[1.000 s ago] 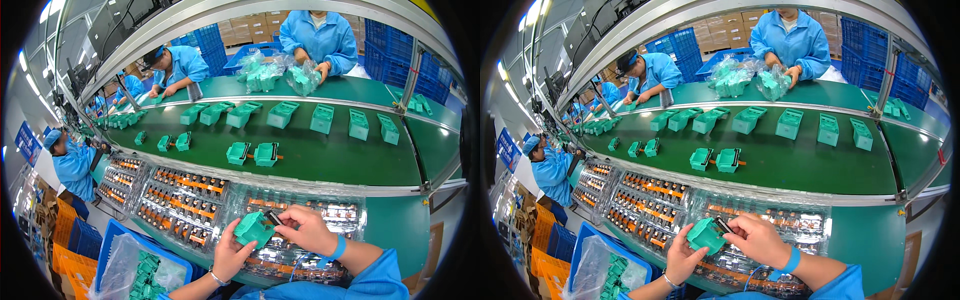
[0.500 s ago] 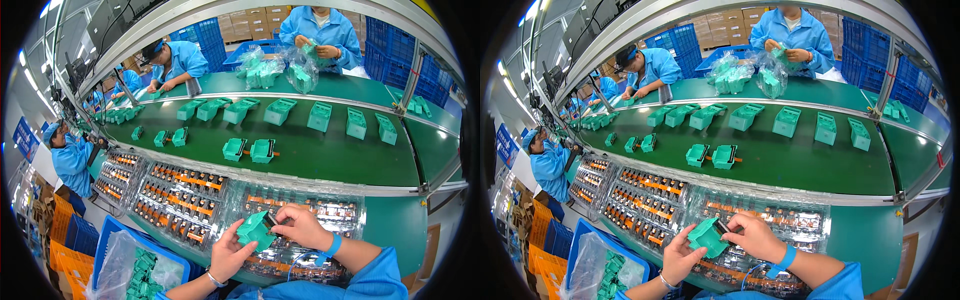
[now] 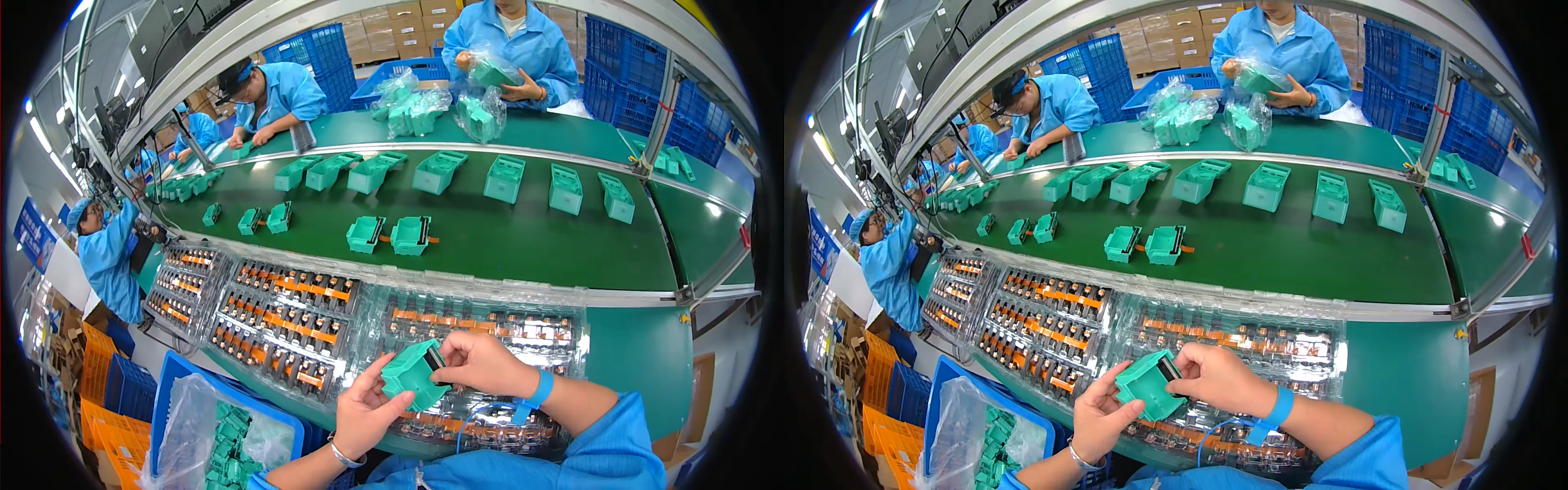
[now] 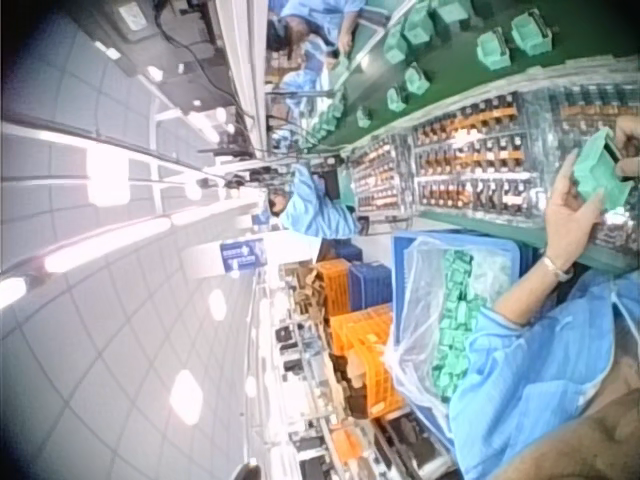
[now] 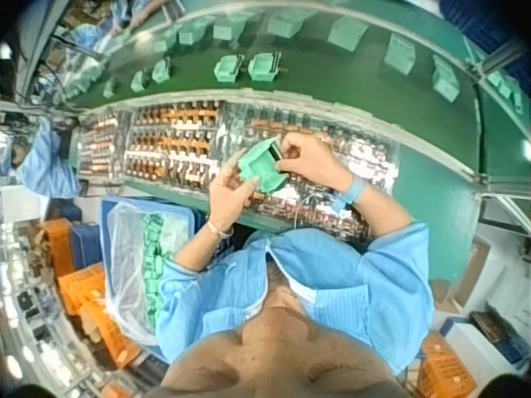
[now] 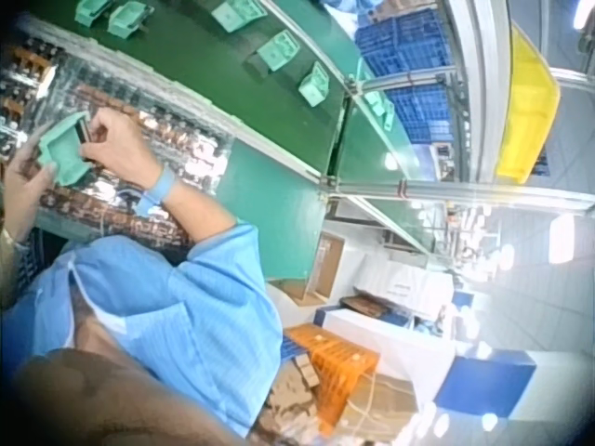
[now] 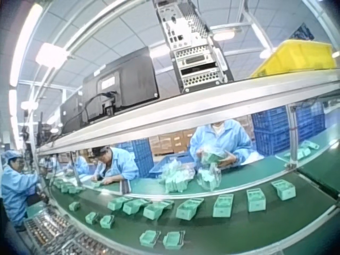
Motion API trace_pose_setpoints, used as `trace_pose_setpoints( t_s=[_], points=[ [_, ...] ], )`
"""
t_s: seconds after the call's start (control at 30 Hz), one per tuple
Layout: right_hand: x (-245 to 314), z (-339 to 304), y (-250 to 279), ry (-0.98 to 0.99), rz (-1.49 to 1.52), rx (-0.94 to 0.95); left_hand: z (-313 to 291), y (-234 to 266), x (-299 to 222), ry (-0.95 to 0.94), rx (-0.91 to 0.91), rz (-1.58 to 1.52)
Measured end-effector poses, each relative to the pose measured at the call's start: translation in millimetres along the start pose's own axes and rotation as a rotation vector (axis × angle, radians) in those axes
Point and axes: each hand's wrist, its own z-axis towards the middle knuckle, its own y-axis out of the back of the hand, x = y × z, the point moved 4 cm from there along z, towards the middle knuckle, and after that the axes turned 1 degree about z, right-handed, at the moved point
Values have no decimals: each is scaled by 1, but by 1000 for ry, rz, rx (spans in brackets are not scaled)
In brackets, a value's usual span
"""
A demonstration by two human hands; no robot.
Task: The person assembles small electronic components into green plastic housings by hand on a factory assembly line.
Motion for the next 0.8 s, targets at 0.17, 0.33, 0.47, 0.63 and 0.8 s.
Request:
trace_pose_setpoints(
  t_s=[0.17,0.33,0.47,0.63,0.8],
  points=[
    [38,-14,3,659,-459,-363,1,-3,-4,-61,4,-57],
    [63,-29,5,1056,-738,-464,-8,23,-4,-65,-10,185],
    [74,-32,10,1077,-868,-481,-16,43,0,-16,-45,188],
    [97,-9,44,984,-914,-682,-25,44,-13,-340,31,790],
    [23,64,133,101,-157,-724,-30,19,-14,-561,359,1038]
  ],
)
